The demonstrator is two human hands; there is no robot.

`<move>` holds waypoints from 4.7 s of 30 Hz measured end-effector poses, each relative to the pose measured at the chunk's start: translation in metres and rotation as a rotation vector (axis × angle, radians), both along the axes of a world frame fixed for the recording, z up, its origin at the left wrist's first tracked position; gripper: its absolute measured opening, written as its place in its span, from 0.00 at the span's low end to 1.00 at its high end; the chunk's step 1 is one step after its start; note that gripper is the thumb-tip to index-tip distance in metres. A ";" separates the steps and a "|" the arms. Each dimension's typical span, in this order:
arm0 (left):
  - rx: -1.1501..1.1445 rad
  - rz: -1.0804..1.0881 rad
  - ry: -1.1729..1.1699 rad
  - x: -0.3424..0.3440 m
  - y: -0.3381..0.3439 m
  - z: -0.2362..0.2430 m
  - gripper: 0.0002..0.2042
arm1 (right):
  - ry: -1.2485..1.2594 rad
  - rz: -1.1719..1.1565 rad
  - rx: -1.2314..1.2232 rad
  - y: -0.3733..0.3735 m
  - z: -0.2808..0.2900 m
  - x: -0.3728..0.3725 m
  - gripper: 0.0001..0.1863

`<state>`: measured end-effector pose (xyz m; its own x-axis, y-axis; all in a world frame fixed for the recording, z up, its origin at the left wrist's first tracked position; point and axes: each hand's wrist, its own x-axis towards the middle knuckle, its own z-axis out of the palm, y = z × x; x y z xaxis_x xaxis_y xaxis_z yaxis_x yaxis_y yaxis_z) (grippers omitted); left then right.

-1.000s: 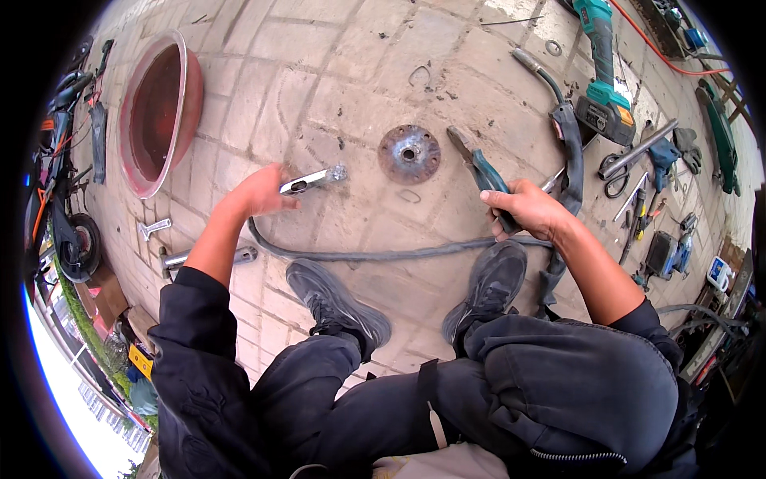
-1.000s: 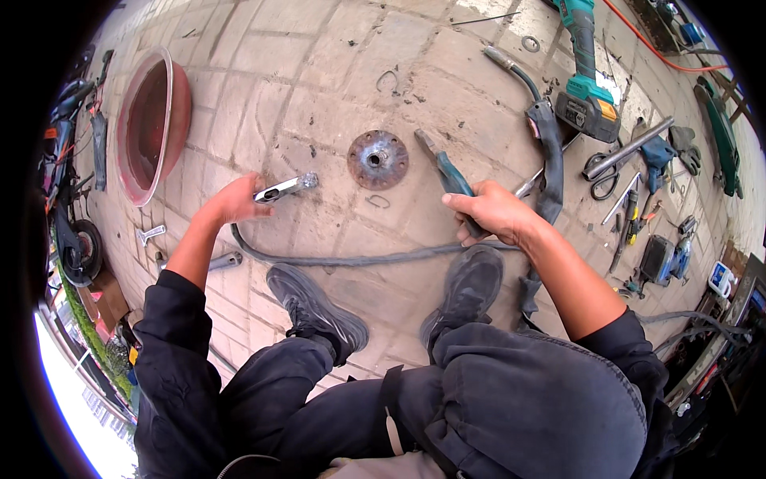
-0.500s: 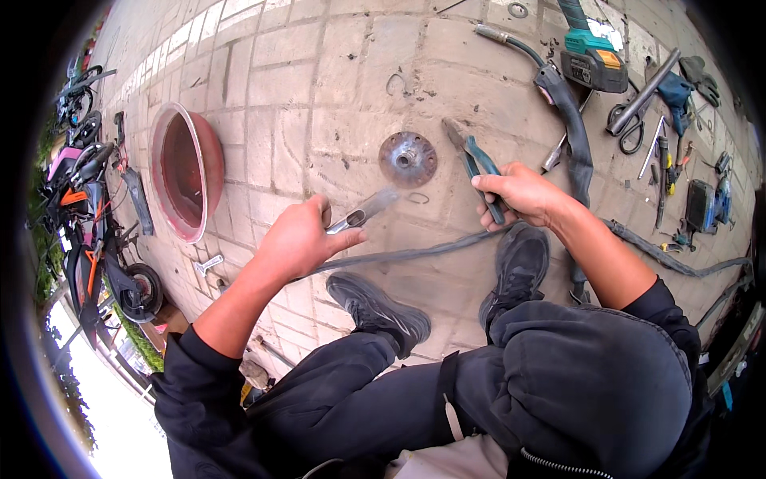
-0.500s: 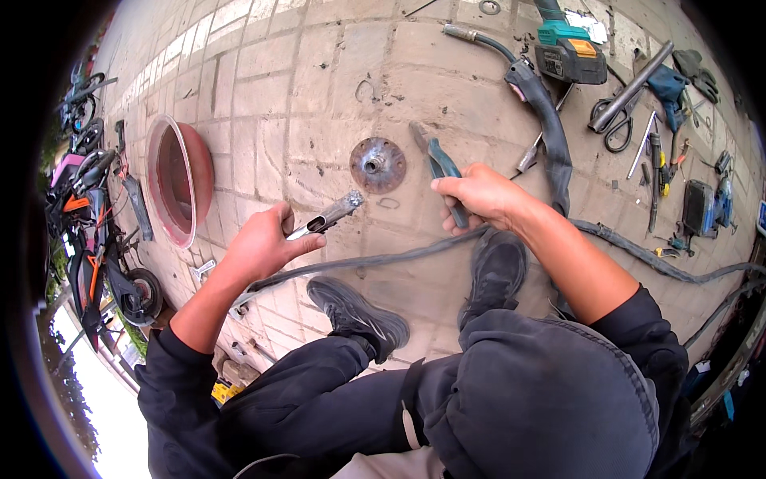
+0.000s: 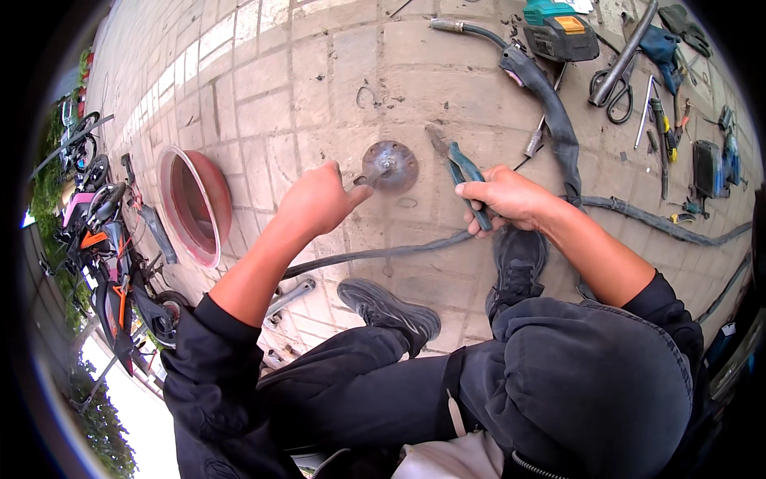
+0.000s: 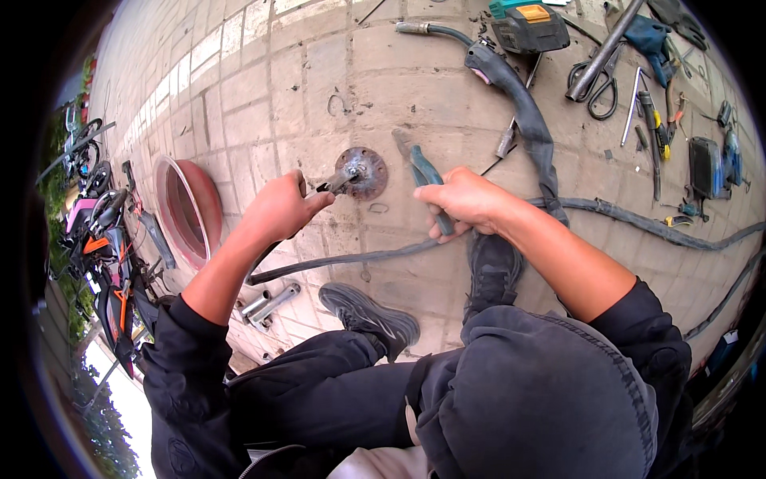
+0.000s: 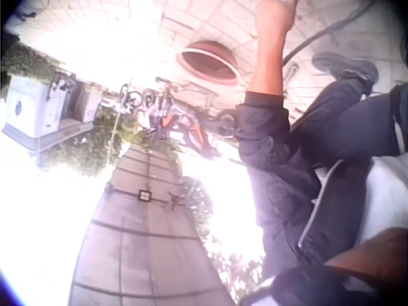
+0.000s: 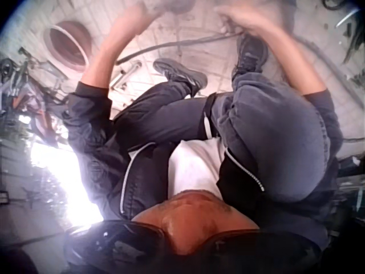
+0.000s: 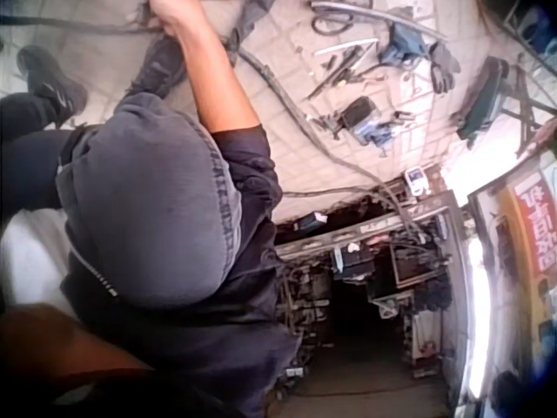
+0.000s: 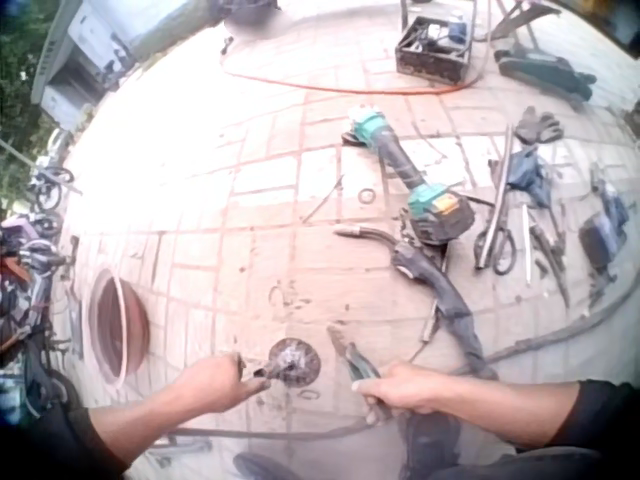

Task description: The person sits on a tiled floor and uses pliers to hold a circular metal part while welding it with a handheld welding tool. They then use a wire brush to clean the welded area and continue welding.

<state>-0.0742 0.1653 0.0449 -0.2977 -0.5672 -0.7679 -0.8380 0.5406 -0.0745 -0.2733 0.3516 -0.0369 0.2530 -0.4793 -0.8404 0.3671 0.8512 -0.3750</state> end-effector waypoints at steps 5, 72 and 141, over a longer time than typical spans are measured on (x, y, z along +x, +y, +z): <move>0.097 0.020 -0.066 -0.022 -0.005 -0.002 0.29 | -0.021 -0.001 0.024 0.002 -0.001 -0.002 0.18; -0.339 0.114 0.370 0.156 0.053 -0.028 0.34 | 1.150 0.454 -0.416 -0.084 -0.016 -0.025 0.25; 0.554 0.817 0.346 0.268 0.094 -0.018 0.31 | 0.075 0.746 0.496 -0.140 0.077 0.129 0.17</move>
<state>0.1940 0.2594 0.0269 -0.2358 -0.2893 -0.9277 -0.8919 -0.3148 0.3248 -0.1446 0.2113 0.0397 0.2896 0.2096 -0.9339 -0.3565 0.9291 0.0980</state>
